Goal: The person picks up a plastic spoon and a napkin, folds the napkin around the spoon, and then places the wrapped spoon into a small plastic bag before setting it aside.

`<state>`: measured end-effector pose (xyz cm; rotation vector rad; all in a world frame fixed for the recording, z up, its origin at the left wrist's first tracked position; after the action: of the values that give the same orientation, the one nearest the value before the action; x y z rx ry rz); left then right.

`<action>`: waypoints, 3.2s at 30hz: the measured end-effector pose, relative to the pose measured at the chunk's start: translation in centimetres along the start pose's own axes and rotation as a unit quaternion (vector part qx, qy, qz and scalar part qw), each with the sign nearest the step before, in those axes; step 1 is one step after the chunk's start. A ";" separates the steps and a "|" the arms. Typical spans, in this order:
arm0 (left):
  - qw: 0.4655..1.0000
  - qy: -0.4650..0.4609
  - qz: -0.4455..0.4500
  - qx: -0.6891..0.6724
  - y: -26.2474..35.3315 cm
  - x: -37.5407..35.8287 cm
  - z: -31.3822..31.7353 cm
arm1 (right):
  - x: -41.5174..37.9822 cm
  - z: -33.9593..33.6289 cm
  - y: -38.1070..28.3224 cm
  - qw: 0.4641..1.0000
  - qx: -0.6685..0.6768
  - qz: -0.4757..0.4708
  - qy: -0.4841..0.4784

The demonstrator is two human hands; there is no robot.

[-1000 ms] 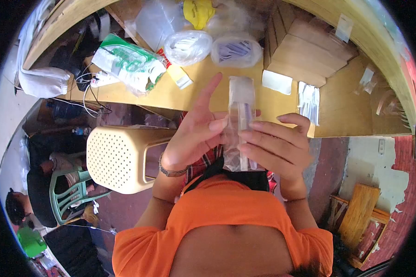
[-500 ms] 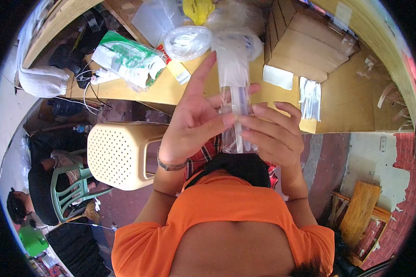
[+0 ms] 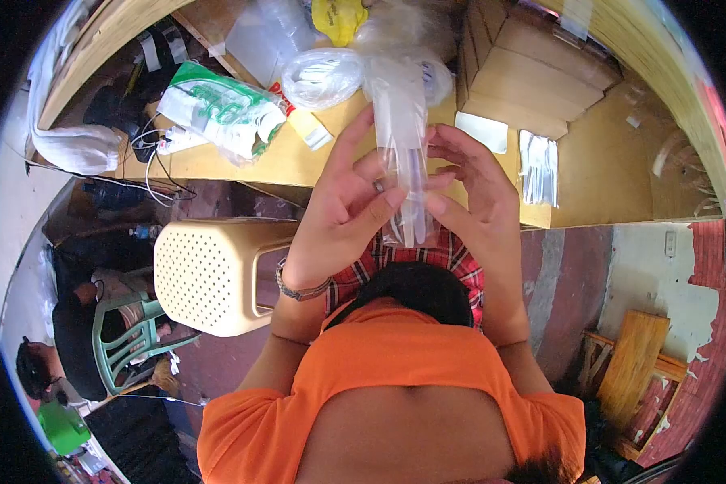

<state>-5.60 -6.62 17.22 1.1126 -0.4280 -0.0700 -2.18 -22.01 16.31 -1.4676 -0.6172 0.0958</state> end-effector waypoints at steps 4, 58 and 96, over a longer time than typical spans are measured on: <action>0.998 -0.032 -0.019 -0.042 -0.1 0.0 -0.2 | 0.8 0.3 0.6 1.000 -0.014 -0.023 0.008; 0.993 0.000 -0.114 -0.015 -9.2 -6.9 -7.2 | 12.5 18.8 -4.4 0.837 0.547 0.006 -0.018; 0.994 -0.018 -0.082 -0.077 -4.0 -3.4 -5.4 | 6.3 6.6 -5.4 0.848 -0.100 -0.182 -0.487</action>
<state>-6.06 -2.87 10.67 0.9946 -0.3560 -0.2631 -1.46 -14.12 23.32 -1.4106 -1.7688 0.5114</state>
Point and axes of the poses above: each hand's wrist, its own x-axis towards the middle knuckle, its own z-axis out of the palm, y = z × x, the point moved 2 cm from there along x, towards the middle knuckle, and after that the axes turned 7 degrees about -y, right-handed, at the moved point
